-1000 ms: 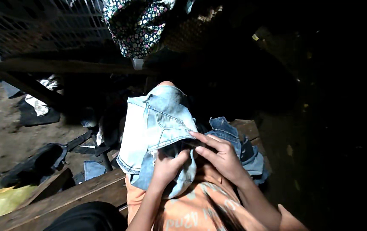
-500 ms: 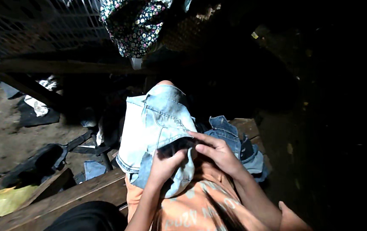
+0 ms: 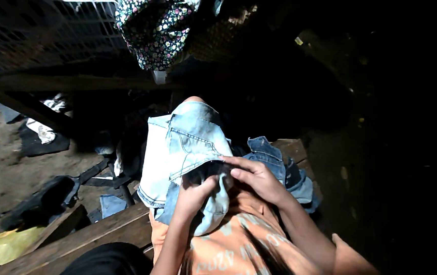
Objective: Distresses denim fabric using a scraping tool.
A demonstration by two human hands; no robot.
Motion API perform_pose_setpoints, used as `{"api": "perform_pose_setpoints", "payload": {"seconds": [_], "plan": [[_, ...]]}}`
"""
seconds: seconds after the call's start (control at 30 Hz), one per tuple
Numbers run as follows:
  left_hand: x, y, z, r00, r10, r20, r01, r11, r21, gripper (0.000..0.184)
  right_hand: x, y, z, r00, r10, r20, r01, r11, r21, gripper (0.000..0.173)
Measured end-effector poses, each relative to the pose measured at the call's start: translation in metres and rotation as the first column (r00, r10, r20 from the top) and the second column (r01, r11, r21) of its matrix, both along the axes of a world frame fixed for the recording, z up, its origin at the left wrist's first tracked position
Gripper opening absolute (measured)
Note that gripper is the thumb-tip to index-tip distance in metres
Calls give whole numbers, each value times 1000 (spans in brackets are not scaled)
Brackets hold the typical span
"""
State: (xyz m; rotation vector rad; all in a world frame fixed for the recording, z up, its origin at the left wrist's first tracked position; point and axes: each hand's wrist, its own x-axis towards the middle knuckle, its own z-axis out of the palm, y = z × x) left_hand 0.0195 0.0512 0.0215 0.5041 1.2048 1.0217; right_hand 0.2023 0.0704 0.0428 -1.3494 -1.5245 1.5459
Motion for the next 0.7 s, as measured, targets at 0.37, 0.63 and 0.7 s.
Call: {"api": "perform_pose_setpoints", "payload": {"seconds": [0.37,0.63,0.7], "plan": [[12,5,4,989,133,-62,-136,989,-49,40,4,-3,0,973,93,209,-129,978,164,43],[10,1,1,992,127,-12,-127,992,-5,28,6,-11,1,813,-33,581,-212,913,348,50],[10,0,1,992,123,-2,-123,992,14,30,5,-10,1,812,-49,582,-207,908,366,47]]}}
